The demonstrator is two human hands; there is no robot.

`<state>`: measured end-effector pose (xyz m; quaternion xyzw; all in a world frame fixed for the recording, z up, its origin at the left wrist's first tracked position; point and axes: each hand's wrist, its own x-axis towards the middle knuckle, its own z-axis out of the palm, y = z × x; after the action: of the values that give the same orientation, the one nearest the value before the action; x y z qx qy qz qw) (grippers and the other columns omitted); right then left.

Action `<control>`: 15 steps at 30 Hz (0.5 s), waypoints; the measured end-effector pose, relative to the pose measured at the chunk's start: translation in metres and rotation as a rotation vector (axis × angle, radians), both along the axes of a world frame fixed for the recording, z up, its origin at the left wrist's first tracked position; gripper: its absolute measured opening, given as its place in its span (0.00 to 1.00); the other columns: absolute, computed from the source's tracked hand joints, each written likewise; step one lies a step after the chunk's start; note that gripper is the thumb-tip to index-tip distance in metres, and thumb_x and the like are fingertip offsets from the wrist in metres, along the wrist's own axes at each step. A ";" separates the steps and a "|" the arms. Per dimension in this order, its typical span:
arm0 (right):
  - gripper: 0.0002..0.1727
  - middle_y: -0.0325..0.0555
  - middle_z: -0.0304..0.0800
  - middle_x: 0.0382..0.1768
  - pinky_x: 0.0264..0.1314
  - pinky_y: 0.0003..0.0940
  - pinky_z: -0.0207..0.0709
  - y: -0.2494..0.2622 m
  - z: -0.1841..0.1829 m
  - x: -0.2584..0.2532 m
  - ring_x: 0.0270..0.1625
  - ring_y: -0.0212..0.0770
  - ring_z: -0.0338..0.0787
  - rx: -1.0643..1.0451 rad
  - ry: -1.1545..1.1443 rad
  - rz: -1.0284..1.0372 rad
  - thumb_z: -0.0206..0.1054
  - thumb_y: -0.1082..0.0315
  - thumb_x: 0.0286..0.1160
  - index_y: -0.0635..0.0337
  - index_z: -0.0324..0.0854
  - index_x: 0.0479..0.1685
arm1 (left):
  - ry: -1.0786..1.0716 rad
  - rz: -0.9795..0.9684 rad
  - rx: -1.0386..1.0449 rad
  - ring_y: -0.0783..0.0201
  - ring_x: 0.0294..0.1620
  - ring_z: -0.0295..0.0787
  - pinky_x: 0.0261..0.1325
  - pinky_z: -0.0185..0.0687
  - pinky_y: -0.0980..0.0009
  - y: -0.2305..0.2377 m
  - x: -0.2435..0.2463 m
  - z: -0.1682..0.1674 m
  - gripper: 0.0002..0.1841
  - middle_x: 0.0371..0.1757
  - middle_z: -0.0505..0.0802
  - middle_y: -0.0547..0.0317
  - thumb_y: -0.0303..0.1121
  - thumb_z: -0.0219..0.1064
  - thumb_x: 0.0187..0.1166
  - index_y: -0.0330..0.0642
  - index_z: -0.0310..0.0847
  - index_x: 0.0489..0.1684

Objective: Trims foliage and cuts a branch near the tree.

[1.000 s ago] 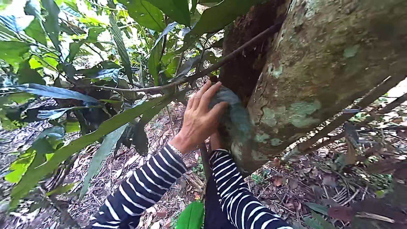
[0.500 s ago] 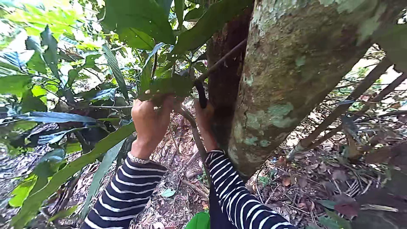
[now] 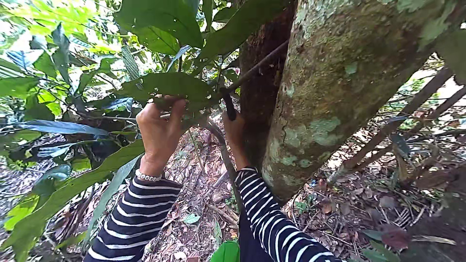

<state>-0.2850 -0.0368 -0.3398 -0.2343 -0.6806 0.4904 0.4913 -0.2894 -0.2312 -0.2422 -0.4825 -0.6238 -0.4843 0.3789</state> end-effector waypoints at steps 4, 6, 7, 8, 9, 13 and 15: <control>0.15 0.49 0.85 0.24 0.35 0.52 0.77 -0.001 0.003 -0.008 0.27 0.46 0.83 0.068 -0.018 -0.025 0.71 0.60 0.76 0.66 0.88 0.40 | 0.004 0.009 -0.009 0.76 0.50 0.91 0.61 0.84 0.75 -0.002 0.001 0.000 0.11 0.45 0.95 0.52 0.31 0.66 0.84 0.30 0.88 0.46; 0.14 0.48 0.83 0.25 0.34 0.49 0.77 -0.007 0.011 0.002 0.27 0.45 0.82 0.074 -0.058 0.015 0.70 0.60 0.78 0.65 0.85 0.41 | -0.004 0.013 -0.015 0.77 0.49 0.91 0.60 0.83 0.76 -0.003 0.003 0.001 0.10 0.45 0.95 0.53 0.32 0.66 0.84 0.31 0.88 0.45; 0.14 0.47 0.80 0.27 0.35 0.44 0.78 -0.012 0.018 0.014 0.29 0.43 0.82 0.079 -0.126 0.060 0.67 0.58 0.83 0.62 0.81 0.43 | -0.011 0.018 -0.019 0.77 0.50 0.90 0.61 0.83 0.76 -0.004 0.004 0.000 0.11 0.45 0.95 0.53 0.32 0.66 0.84 0.31 0.88 0.45; 0.14 0.47 0.80 0.26 0.34 0.43 0.78 -0.012 0.016 0.013 0.28 0.43 0.81 0.086 -0.109 0.066 0.67 0.58 0.83 0.62 0.81 0.43 | -0.016 0.023 -0.021 0.77 0.50 0.91 0.62 0.83 0.76 -0.005 0.004 0.000 0.11 0.46 0.95 0.53 0.32 0.66 0.83 0.31 0.88 0.45; 0.13 0.46 0.81 0.23 0.32 0.46 0.76 -0.007 0.009 -0.001 0.26 0.43 0.80 0.093 -0.028 0.038 0.69 0.60 0.78 0.64 0.84 0.38 | -0.017 0.024 -0.014 0.76 0.50 0.91 0.61 0.83 0.76 -0.006 0.004 0.000 0.11 0.46 0.95 0.53 0.32 0.67 0.83 0.31 0.89 0.45; 0.14 0.46 0.82 0.22 0.33 0.47 0.77 -0.005 -0.013 -0.004 0.25 0.41 0.81 0.096 -0.013 0.065 0.71 0.60 0.75 0.66 0.86 0.37 | -0.014 0.029 -0.008 0.74 0.51 0.91 0.63 0.83 0.73 -0.010 0.001 -0.001 0.11 0.46 0.95 0.50 0.31 0.67 0.83 0.28 0.86 0.46; 0.16 0.52 0.88 0.27 0.38 0.55 0.82 -0.009 -0.031 0.007 0.30 0.48 0.88 0.135 -0.089 0.064 0.71 0.58 0.76 0.66 0.89 0.43 | -0.027 0.020 0.013 0.73 0.52 0.91 0.64 0.84 0.72 -0.014 0.000 -0.001 0.12 0.47 0.95 0.49 0.31 0.67 0.83 0.26 0.85 0.48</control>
<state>-0.2785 -0.0456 -0.3705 -0.2004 -0.7404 0.4480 0.4593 -0.2899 -0.2448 -0.2427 -0.4674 -0.6304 -0.4908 0.3784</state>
